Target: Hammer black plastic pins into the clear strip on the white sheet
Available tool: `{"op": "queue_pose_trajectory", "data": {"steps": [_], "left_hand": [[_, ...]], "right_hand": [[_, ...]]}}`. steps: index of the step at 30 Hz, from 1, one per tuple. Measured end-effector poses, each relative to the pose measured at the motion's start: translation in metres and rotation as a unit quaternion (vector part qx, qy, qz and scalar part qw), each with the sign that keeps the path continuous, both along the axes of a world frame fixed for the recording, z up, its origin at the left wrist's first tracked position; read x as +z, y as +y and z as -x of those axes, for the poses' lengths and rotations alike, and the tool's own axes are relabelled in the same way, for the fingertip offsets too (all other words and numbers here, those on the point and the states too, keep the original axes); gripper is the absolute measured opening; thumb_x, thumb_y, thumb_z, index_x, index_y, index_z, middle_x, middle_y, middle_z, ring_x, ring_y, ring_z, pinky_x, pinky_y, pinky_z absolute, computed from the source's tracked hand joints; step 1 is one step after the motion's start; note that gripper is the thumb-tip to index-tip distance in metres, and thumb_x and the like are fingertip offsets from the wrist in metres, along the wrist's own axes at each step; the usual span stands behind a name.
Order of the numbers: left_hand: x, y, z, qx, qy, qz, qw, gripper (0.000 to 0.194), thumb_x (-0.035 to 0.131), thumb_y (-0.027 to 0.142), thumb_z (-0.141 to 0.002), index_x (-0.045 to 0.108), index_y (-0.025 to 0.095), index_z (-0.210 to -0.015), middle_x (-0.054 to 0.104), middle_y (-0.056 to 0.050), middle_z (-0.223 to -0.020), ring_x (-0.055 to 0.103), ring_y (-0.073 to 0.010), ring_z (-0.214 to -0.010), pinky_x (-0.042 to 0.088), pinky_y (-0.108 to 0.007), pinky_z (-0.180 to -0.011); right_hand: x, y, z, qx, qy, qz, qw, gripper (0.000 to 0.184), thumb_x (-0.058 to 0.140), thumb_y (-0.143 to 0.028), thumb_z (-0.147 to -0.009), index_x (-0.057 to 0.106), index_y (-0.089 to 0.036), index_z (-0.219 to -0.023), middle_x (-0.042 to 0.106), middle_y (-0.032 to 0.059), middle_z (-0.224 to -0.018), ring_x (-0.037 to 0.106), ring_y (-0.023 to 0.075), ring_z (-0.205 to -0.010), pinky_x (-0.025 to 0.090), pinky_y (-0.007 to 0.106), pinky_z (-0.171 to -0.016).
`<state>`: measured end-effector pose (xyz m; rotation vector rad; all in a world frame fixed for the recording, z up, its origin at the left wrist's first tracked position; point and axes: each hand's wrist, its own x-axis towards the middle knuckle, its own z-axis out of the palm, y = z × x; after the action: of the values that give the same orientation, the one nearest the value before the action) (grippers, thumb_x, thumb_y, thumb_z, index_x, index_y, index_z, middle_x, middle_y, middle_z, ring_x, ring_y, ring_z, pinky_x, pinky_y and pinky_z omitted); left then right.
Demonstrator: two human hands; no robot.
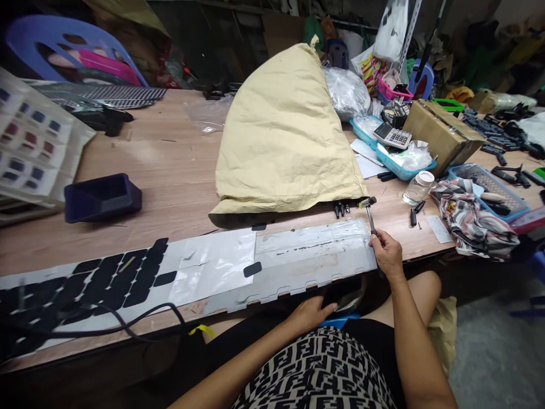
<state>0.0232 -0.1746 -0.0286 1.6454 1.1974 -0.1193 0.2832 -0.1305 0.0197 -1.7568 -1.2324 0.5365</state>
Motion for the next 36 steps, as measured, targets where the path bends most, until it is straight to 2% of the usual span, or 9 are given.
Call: {"op": "queue_pose_trajectory", "data": {"steps": [4, 6, 8, 11, 15, 21, 25, 31, 36], "left_hand": [[0.058, 0.013, -0.003, -0.117, -0.153, -0.01, 0.981, 0.036, 0.057, 0.051, -0.087, 0.077, 0.022, -0.098, 0.076, -0.004, -0.084, 0.069, -0.0213, -0.076, 0.048, -0.029, -0.067], [0.082, 0.043, -0.013, -0.06, -0.211, -0.038, 0.975, 0.035, 0.055, 0.047, -0.09, 0.077, 0.02, -0.094, 0.076, -0.004, -0.086, 0.068, -0.0194, -0.076, 0.048, -0.028, -0.067], [0.093, 0.086, -0.029, 0.07, -0.196, -0.154, 0.966, 0.029, 0.055, 0.038, -0.089, 0.076, 0.019, -0.092, 0.077, -0.006, -0.09, 0.067, -0.0201, -0.08, 0.049, -0.03, -0.07], [0.087, 0.151, -0.057, 0.195, -0.138, -0.287, 0.928, 0.024, 0.053, 0.029, -0.089, 0.074, 0.018, -0.09, 0.075, -0.007, -0.089, 0.067, -0.0211, -0.084, 0.048, -0.031, -0.075], [0.069, 0.194, -0.082, 0.232, -0.014, -0.315, 0.92, 0.019, 0.058, 0.031, -0.083, 0.07, 0.017, -0.078, 0.073, -0.011, -0.084, 0.066, -0.0255, -0.082, 0.044, -0.033, -0.07], [0.066, 0.183, -0.051, 0.159, 0.04, -0.291, 0.943, 0.012, 0.065, 0.027, -0.073, 0.072, 0.021, -0.082, 0.073, -0.009, -0.086, 0.065, -0.0265, -0.081, 0.042, -0.032, -0.066], [0.061, 0.169, -0.016, 0.081, -0.013, -0.302, 0.95, 0.017, 0.066, 0.025, -0.072, 0.075, 0.021, -0.086, 0.071, -0.004, -0.082, 0.062, -0.0218, -0.079, 0.042, -0.03, -0.067], [0.04, 0.155, -0.01, 0.129, -0.084, -0.366, 0.918, 0.017, 0.073, 0.033, -0.078, 0.076, 0.024, -0.092, 0.067, -0.003, -0.093, 0.058, -0.022, -0.095, 0.044, -0.035, -0.085], [0.037, 0.157, -0.013, 0.131, -0.113, -0.349, 0.921, 0.016, 0.077, 0.029, -0.076, 0.075, 0.025, -0.091, 0.067, -0.002, -0.093, 0.057, -0.0222, -0.097, 0.043, -0.035, -0.086]], "right_hand": [[0.0, 0.0, 0.0, 0.004, 0.0, 0.0, 1.0, 0.038, 0.06, -0.046, -0.087, 0.073, -0.016, -0.107, 0.071, 0.0025, -0.074, 0.067, 0.0182, -0.071, 0.053, 0.03, -0.074], [-0.001, 0.0, -0.001, 0.006, -0.008, -0.001, 1.0, 0.038, 0.06, -0.046, -0.088, 0.073, -0.016, -0.107, 0.072, 0.0024, -0.074, 0.066, 0.0181, -0.07, 0.053, 0.029, -0.073], [-0.001, 0.0, -0.001, 0.007, -0.012, -0.003, 1.0, 0.037, 0.059, -0.045, -0.088, 0.073, -0.016, -0.107, 0.072, 0.0022, -0.074, 0.066, 0.018, -0.07, 0.053, 0.029, -0.073], [-0.001, -0.001, -0.001, 0.006, -0.009, -0.005, 1.0, 0.036, 0.059, -0.044, -0.089, 0.073, -0.016, -0.105, 0.071, 0.0019, -0.073, 0.066, 0.0179, -0.069, 0.052, 0.028, -0.071], [0.001, -0.002, 0.001, 0.003, -0.009, -0.013, 1.0, 0.035, 0.059, -0.044, -0.089, 0.073, -0.016, -0.103, 0.07, 0.0018, -0.072, 0.065, 0.0177, -0.068, 0.052, 0.028, -0.071], [0.006, -0.003, 0.003, 0.002, -0.015, -0.008, 1.0, 0.034, 0.058, -0.042, -0.089, 0.074, -0.016, -0.104, 0.071, 0.0022, -0.073, 0.066, 0.0183, -0.07, 0.052, 0.029, -0.072], [0.007, -0.003, 0.002, 0.006, -0.018, -0.01, 1.0, 0.034, 0.058, -0.042, -0.089, 0.074, -0.016, -0.103, 0.071, 0.0023, -0.072, 0.065, 0.0181, -0.068, 0.053, 0.029, -0.07], [0.004, -0.005, 0.002, 0.007, -0.019, -0.014, 1.0, 0.039, 0.061, -0.044, -0.087, 0.073, -0.014, -0.108, 0.074, 0.0045, -0.076, 0.069, 0.0205, -0.071, 0.056, 0.032, -0.073], [0.018, -0.023, 0.027, 0.033, -0.099, -0.022, 0.994, 0.038, 0.063, -0.043, -0.086, 0.075, -0.016, -0.11, 0.078, 0.0085, -0.089, 0.073, 0.0239, -0.076, 0.06, 0.035, -0.074]]}}
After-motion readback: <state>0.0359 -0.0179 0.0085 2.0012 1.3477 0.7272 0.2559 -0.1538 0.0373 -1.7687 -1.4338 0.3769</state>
